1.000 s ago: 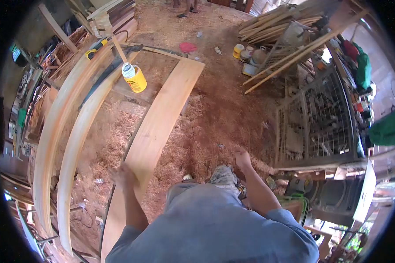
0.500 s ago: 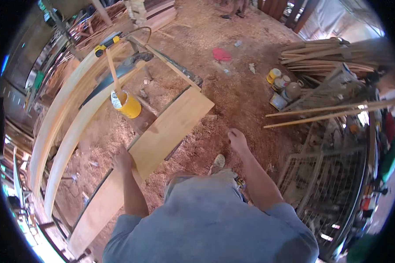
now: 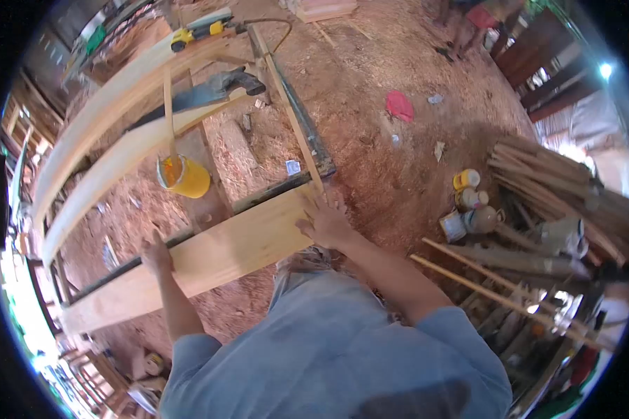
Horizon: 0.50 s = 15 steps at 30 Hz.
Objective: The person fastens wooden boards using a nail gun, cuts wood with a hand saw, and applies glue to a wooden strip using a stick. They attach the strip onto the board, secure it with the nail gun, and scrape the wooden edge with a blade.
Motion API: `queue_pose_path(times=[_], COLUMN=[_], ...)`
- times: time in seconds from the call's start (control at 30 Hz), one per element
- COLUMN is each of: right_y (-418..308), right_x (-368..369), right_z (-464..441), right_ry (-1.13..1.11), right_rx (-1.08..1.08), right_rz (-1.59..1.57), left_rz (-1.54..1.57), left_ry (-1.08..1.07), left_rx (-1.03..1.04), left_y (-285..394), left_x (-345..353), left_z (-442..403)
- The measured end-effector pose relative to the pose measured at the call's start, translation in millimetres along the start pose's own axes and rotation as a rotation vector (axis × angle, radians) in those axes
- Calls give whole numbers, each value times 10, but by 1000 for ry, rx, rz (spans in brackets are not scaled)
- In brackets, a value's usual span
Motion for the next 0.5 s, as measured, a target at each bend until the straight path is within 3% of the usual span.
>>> queue_pose_path(times=[0.03,0.1,0.2,0.23,0.27,0.3,0.33,0.37,0.4,0.43,0.47,0.5], right_y=[127,509,1136,1179,996,786,697,468,251,108,-31,-131], right_x=[1,42,-116,-185,-337,-463,-498,-491,-449,-413,-356,-251], right_z=[-192,-619,-1129,-1192,-1185,-1100,-1029,-886,-720,-586,-432,-239], right_ry=[-27,-103,-125,-125,-67,-9,-11,-23,-32,-4,29,37], right_rx=[-34,70,113,74,-143,-358,-397,-561,-731,-796,-864,-918], right_rz=[17,-11,-137,-130,-85,-43,-43,40,126,185,239,227], left_rz=[19,-29,-50,-113,-169,-46,-212,-32,-200,8,27,-209], left_ry=[24,156,280,316,264,194,82,62,-32,96,103,0], left_rx=[-56,69,-214,-180,-221,-404,-297,-427,-295,-383,-283,-234], left_y=[47,-24,-1,-96,81,344,358,887,728,812,768,927], left_x=[-87,-140,-325,-265,-217,-287,-59,-259,7,-20,120,227], left_z=[58,83,351,387,560,825,875,1214,1234,1429,1545,1646])
Point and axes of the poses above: each hand's wrist, its own z-axis away from the middle knuckle, its own x-axis out of the palm, y = z × x, the point moved 10 cm from there along -z, towards the middle knuckle, and after that the axes turned 14 degrees about z, right-handed, at the moved point
